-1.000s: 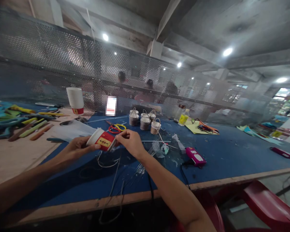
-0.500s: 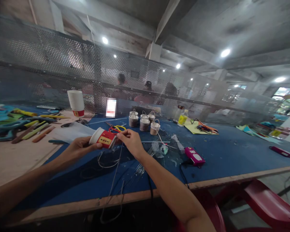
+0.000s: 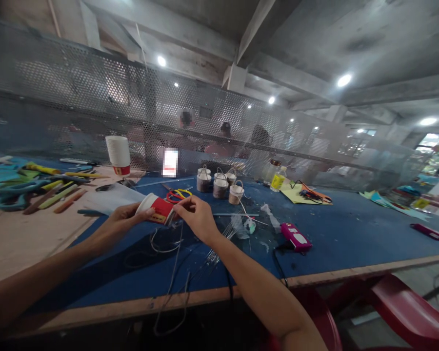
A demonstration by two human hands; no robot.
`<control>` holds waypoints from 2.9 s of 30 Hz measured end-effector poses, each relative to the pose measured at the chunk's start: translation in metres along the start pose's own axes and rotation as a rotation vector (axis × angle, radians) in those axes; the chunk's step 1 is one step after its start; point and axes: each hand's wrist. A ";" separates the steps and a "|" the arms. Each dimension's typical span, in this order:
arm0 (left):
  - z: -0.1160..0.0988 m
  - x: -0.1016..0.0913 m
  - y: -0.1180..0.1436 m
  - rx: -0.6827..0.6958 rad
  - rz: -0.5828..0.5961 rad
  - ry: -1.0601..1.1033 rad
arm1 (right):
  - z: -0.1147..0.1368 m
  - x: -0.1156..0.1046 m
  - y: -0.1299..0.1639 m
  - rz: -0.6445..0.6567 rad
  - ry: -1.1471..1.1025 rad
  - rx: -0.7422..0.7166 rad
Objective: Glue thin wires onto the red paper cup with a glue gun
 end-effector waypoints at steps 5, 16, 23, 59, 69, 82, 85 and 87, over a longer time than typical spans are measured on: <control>0.005 0.000 -0.002 -0.012 0.037 0.015 | 0.003 0.002 0.003 0.000 0.060 -0.033; 0.005 0.001 -0.001 0.020 0.045 -0.005 | 0.006 0.001 0.005 -0.020 0.161 -0.055; 0.006 0.001 -0.002 0.035 0.043 0.020 | 0.005 0.001 0.005 -0.024 0.199 -0.067; 0.008 -0.002 -0.005 0.001 -0.080 0.163 | 0.001 0.001 0.003 0.007 0.315 -0.157; 0.014 -0.006 -0.008 0.076 -0.147 0.179 | 0.001 -0.012 -0.001 -0.105 0.698 -0.250; 0.019 -0.004 -0.013 0.082 -0.175 0.264 | -0.006 -0.077 0.034 0.227 1.129 0.597; 0.016 -0.006 -0.013 0.083 -0.210 0.270 | -0.016 -0.074 0.028 0.238 1.025 0.599; 0.013 -0.008 -0.013 0.084 -0.229 0.264 | -0.020 -0.070 0.024 0.212 0.983 0.584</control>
Point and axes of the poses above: each hand's wrist, its own y-axis away from the middle knuckle, its own x-axis out of the palm, z = x × y, and after that the axes turned 8 degrees about z, right-handed
